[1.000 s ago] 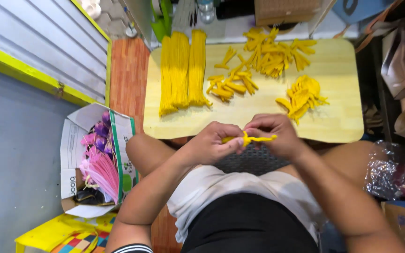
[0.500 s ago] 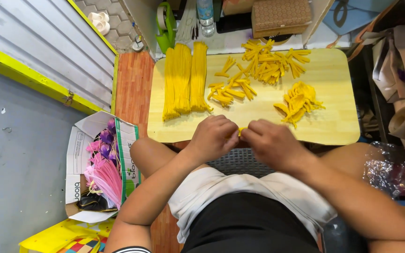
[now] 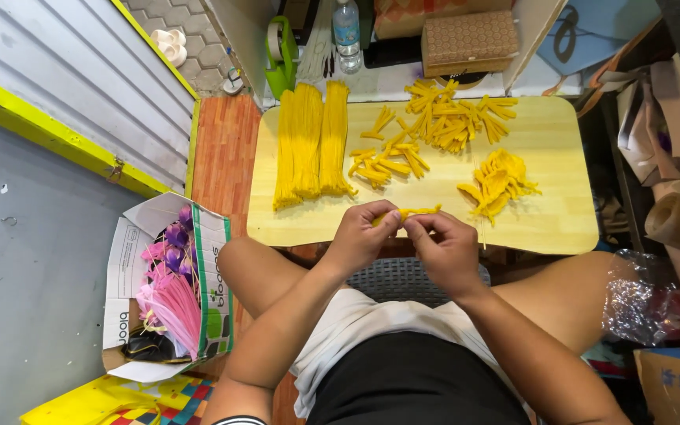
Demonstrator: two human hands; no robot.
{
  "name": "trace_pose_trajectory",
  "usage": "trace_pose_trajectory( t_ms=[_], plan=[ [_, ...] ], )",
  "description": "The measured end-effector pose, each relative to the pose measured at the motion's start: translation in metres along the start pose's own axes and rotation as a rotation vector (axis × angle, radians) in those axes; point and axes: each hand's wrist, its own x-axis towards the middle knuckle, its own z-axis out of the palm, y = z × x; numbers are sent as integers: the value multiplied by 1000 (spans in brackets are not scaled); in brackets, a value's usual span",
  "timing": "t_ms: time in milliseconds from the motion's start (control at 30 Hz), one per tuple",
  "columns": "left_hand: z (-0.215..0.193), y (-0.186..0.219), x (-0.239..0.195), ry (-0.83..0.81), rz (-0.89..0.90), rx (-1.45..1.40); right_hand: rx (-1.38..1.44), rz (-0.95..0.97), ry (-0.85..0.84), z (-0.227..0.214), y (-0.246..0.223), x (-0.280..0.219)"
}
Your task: The person sits and repeatedly assembles small yellow corn-cob-shaped items by hand. They pick up a long yellow strip, fold and twist it into a cob shape, then place the finished piece on the table. The process is repeated multiple times using the same materials.
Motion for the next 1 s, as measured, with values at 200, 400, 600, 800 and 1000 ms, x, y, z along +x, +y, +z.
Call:
trace_pose_trajectory(
  t_ms=[200,400,600,800,1000],
  plan=[
    [-3,-1,-1,0,80,361,-1123,-1072,-97,-23,9,18],
    [-18,22,-2,-291,40,346,-704,-1009,-247,-34,-9,33],
    [-20,23,-2,-360,21,355,-20,206,-454,-29,13,14],
    [-24,4,-6,-383,-161,118,219,408,-363,-25,40,14],
    [-15,3,-10,-346,-269,-192,-490,-520,-297,-24,-1,4]
  ],
)
